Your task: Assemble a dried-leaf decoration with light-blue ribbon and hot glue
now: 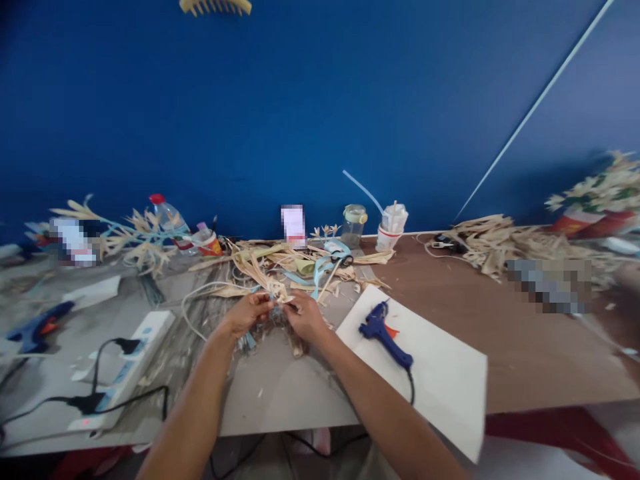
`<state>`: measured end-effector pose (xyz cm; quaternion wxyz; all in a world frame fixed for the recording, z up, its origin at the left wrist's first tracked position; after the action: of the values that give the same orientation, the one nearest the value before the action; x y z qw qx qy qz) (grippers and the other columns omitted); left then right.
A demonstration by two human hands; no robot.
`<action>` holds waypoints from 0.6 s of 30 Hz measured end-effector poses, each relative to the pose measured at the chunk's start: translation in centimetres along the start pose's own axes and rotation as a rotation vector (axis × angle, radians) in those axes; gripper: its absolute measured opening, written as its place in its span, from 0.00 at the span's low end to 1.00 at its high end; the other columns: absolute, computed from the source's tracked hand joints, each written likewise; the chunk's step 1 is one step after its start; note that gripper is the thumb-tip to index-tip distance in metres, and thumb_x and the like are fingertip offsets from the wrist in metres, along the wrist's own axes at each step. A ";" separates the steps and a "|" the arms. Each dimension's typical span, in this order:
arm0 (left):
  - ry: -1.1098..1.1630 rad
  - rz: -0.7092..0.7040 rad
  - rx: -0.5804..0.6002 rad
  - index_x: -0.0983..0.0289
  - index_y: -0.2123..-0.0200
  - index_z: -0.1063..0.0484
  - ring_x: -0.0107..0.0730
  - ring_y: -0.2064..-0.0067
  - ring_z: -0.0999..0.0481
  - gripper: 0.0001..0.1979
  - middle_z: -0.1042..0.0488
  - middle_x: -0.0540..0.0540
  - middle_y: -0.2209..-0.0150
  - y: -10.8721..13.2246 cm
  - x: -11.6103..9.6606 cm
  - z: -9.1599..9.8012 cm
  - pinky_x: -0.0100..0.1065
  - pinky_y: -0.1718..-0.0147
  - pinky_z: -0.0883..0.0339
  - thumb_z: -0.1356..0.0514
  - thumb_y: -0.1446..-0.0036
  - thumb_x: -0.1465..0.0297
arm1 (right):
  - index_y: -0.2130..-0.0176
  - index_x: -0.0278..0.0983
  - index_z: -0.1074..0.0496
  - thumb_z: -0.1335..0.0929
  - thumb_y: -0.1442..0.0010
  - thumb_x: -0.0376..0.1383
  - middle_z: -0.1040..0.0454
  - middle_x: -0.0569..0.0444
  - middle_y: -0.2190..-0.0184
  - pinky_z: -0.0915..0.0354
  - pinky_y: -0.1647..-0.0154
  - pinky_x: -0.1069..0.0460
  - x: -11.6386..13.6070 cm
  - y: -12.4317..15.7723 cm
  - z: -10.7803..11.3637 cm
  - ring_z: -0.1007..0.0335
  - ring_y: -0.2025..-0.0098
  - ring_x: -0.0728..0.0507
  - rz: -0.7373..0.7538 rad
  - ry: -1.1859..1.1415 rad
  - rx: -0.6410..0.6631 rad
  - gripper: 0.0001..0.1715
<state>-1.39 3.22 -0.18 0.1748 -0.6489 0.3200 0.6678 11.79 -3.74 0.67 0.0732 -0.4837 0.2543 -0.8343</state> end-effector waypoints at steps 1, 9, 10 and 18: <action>-0.002 -0.004 -0.006 0.65 0.75 0.33 0.20 0.78 0.44 0.20 0.38 0.45 0.78 0.0 0.0 0.0 0.27 0.80 0.50 0.32 0.66 0.58 | 0.82 0.38 0.34 0.35 0.46 0.32 0.36 0.57 0.79 0.44 0.71 0.53 -0.1 0.0 -0.1 0.40 0.74 0.47 -0.003 0.012 0.013 0.14; 0.003 0.019 -0.022 0.65 0.75 0.34 0.18 0.81 0.44 0.18 0.38 0.44 0.80 -0.2 0.5 0.0 0.27 0.80 0.52 0.32 0.64 0.60 | 0.81 0.38 0.32 0.36 0.45 0.32 0.34 0.56 0.77 0.42 0.69 0.53 0.1 0.1 0.0 0.37 0.72 0.47 0.013 0.062 0.023 0.14; 0.016 0.018 -0.017 0.65 0.75 0.34 0.18 0.81 0.44 0.18 0.38 0.44 0.80 -0.3 0.6 0.0 0.26 0.80 0.51 0.32 0.64 0.60 | 0.81 0.38 0.32 0.36 0.45 0.32 0.34 0.56 0.77 0.42 0.69 0.53 0.1 0.1 -0.1 0.37 0.72 0.47 0.019 0.067 0.030 0.14; 0.180 0.080 -0.008 0.65 0.75 0.36 0.16 0.83 0.43 0.20 0.40 0.42 0.81 -0.1 1.0 -0.1 0.25 0.81 0.51 0.30 0.65 0.61 | 0.80 0.38 0.31 0.35 0.45 0.32 0.35 0.56 0.78 0.41 0.70 0.52 0.1 0.1 0.2 0.38 0.73 0.47 0.070 0.013 -0.002 0.13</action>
<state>-1.29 3.04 -1.20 0.1160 -0.6938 0.3574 0.6144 11.88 -3.93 0.83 0.1004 -0.4692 0.2724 -0.8340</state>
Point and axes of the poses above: each hand's wrist, its own y-axis away from the middle knuckle, its own z-axis out of the back of the hand, x = y × z, the point moved 4 cm from there along -y, towards the middle knuckle
